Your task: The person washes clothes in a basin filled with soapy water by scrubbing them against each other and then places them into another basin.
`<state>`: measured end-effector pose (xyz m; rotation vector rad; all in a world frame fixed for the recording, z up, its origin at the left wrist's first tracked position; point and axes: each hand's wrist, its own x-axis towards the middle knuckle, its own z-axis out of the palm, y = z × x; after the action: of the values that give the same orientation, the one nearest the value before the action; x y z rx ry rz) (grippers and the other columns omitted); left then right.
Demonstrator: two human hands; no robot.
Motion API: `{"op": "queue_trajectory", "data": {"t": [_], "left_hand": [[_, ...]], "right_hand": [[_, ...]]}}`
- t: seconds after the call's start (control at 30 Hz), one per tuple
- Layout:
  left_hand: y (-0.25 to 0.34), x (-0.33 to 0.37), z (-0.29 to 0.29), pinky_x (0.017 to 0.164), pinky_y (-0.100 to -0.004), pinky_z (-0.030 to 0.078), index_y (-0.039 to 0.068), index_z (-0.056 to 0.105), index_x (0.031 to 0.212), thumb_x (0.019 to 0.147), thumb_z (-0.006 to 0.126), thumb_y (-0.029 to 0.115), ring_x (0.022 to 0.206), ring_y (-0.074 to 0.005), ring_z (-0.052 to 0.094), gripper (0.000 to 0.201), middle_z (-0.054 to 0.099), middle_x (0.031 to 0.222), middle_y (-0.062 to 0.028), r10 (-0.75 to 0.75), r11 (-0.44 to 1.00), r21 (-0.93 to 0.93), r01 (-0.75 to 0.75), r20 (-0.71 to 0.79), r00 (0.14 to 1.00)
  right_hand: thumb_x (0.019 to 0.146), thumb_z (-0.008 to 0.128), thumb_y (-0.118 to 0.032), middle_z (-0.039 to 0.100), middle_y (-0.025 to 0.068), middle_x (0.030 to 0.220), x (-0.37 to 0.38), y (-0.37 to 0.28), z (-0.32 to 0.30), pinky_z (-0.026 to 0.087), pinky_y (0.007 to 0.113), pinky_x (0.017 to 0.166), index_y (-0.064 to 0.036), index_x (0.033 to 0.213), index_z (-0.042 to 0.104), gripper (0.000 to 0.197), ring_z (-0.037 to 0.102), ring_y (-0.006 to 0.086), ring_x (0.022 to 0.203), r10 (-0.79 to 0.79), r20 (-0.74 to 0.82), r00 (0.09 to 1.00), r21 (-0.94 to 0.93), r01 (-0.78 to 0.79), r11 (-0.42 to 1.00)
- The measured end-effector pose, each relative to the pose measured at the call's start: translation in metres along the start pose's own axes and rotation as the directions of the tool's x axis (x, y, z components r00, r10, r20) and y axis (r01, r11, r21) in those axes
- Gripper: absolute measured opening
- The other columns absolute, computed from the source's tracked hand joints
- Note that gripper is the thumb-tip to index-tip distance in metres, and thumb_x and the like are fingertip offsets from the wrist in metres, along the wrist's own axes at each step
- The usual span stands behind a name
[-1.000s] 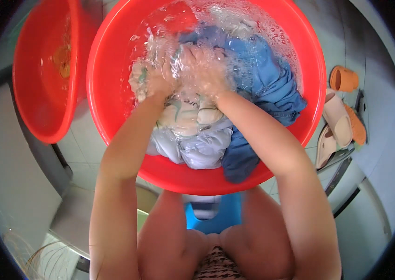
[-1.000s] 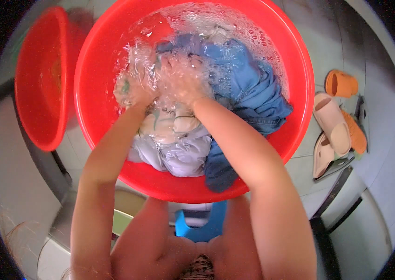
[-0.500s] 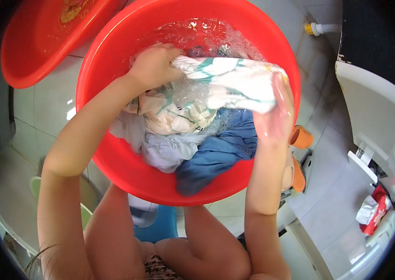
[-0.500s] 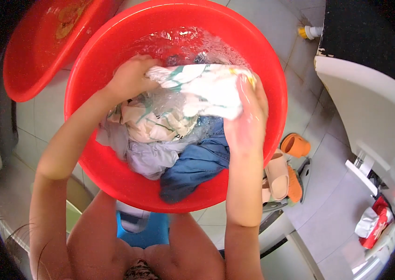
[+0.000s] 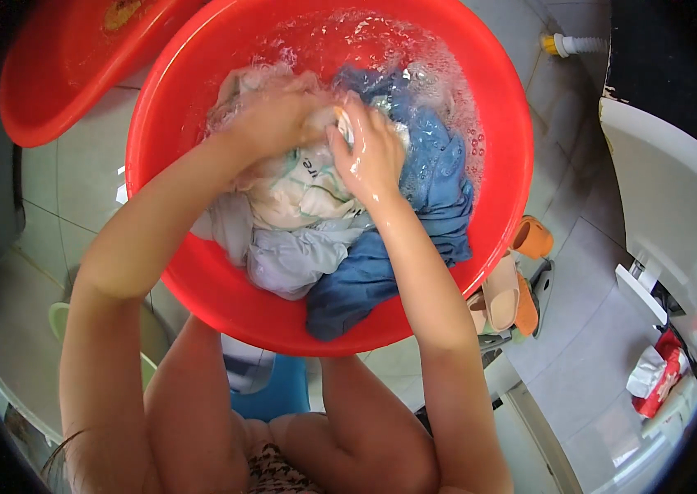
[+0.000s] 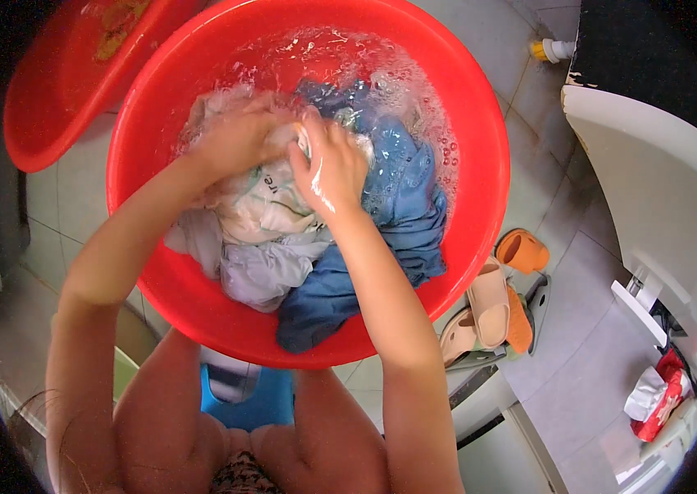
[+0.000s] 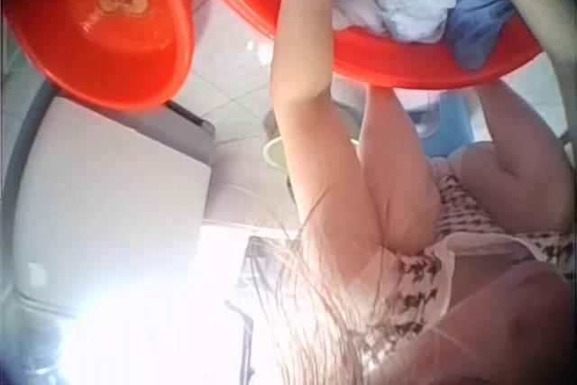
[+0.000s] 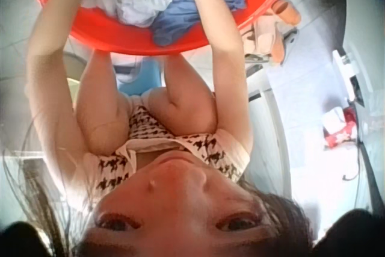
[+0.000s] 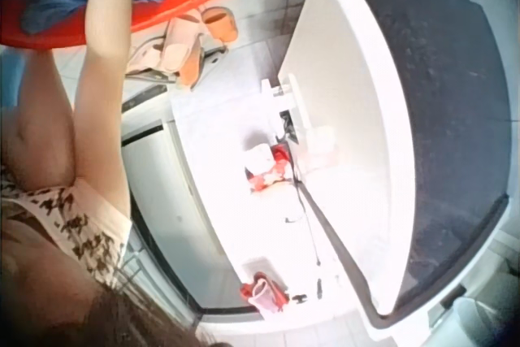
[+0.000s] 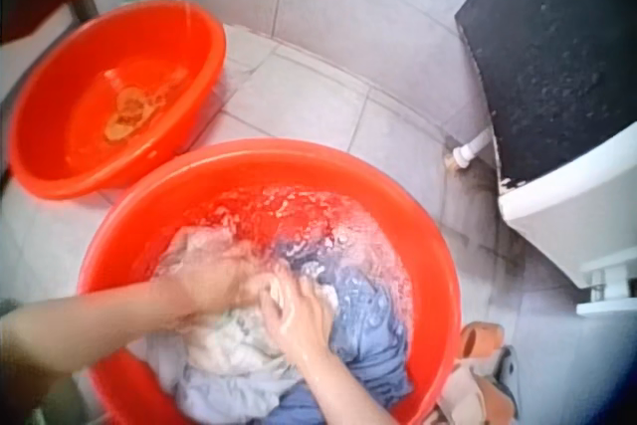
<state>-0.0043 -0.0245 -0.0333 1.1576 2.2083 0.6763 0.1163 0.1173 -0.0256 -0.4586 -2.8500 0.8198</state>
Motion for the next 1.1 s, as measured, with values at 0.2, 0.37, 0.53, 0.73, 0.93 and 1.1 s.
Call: {"op": "queue_trajectory", "data": {"t": [0.2, 0.37, 0.53, 0.73, 0.93, 1.1], "left_hand": [[-0.030, 0.010, 0.050, 0.089, -0.0432, 0.048, 0.019, 0.053, 0.126, 0.076, 0.071, 0.022, 0.107, -0.0361, 0.057, 0.053, 0.056, 0.120, -0.0157, -0.242, 0.865, -0.488, 0.120, -0.196, 0.950], [0.043, -0.012, 0.055, 0.090, -0.0353, 0.047, 0.010, 0.058, 0.116, 0.079, 0.070, 0.018, 0.101, -0.0249, 0.059, 0.039, 0.063, 0.109, -0.0085, -0.208, 0.467, -0.873, -0.140, -0.262, 0.942], [0.061, -0.022, 0.005, 0.079, -0.0422, 0.050, 0.010, 0.066, 0.094, 0.077, 0.068, 0.027, 0.093, -0.0373, 0.060, 0.024, 0.061, 0.102, -0.0178, 0.167, 0.935, -0.217, -0.279, -0.425, 0.890], [0.018, 0.003, -0.021, 0.076, -0.0443, 0.049, 0.009, 0.064, 0.093, 0.083, 0.058, 0.027, 0.089, -0.0357, 0.061, 0.021, 0.062, 0.096, -0.0151, -0.183, 0.978, -0.140, 0.152, -0.242, 0.953], [0.014, -0.011, -0.005, 0.094, -0.0451, 0.045, 0.020, 0.046, 0.135, 0.090, 0.057, 0.041, 0.114, -0.0400, 0.049, 0.051, 0.044, 0.130, -0.0192, -0.124, 0.992, -0.067, 0.107, -0.340, 0.932], [-0.021, -0.006, 0.018, 0.102, -0.0456, 0.039, 0.018, 0.051, 0.131, 0.084, 0.066, 0.033, 0.123, -0.0381, 0.044, 0.052, 0.039, 0.139, -0.0172, 0.054, 0.998, 0.042, -0.048, -0.155, 0.986]], "right_hand": [[0.086, 0.062, -0.032, 0.066, 0.0167, 0.098, 0.015, -0.008, 0.023, 0.050, 0.040, 0.079, -0.0061, 0.114, 0.058, 0.039, 0.064, 0.0323, 0.087, 0.289, -0.115, 0.950, 0.280, -0.248, 0.927], [0.092, 0.056, -0.039, 0.064, 0.0095, 0.095, 0.032, 0.011, 0.025, 0.052, 0.036, 0.075, -0.0037, 0.104, 0.060, 0.037, 0.063, 0.0200, 0.085, 0.330, 0.658, 0.677, 0.752, -0.570, -0.331], [0.096, 0.047, -0.037, 0.064, 0.0088, 0.096, 0.002, -0.029, 0.000, 0.054, 0.036, 0.076, -0.0052, 0.107, 0.060, 0.036, 0.064, 0.0211, 0.089, 0.348, 0.695, 0.629, 0.701, -0.485, -0.524], [0.097, 0.049, -0.030, 0.066, 0.0095, 0.099, -0.001, -0.059, -0.024, 0.053, 0.035, 0.081, -0.0035, 0.107, 0.062, 0.031, 0.065, 0.0223, 0.090, 0.511, 0.679, 0.526, 0.710, -0.647, -0.278], [0.099, 0.047, -0.022, 0.057, 0.0093, 0.102, 0.002, -0.002, -0.039, 0.044, 0.027, 0.074, -0.0003, 0.118, 0.053, 0.030, 0.054, 0.0140, 0.082, 0.441, -0.090, 0.893, 0.612, -0.300, 0.732], [0.086, 0.061, -0.018, 0.057, 0.0181, 0.106, -0.007, -0.009, -0.001, 0.045, 0.041, 0.084, -0.0063, 0.124, 0.055, 0.040, 0.055, 0.0380, 0.096, 0.019, 0.047, 0.999, 0.233, -0.029, 0.972]]}}
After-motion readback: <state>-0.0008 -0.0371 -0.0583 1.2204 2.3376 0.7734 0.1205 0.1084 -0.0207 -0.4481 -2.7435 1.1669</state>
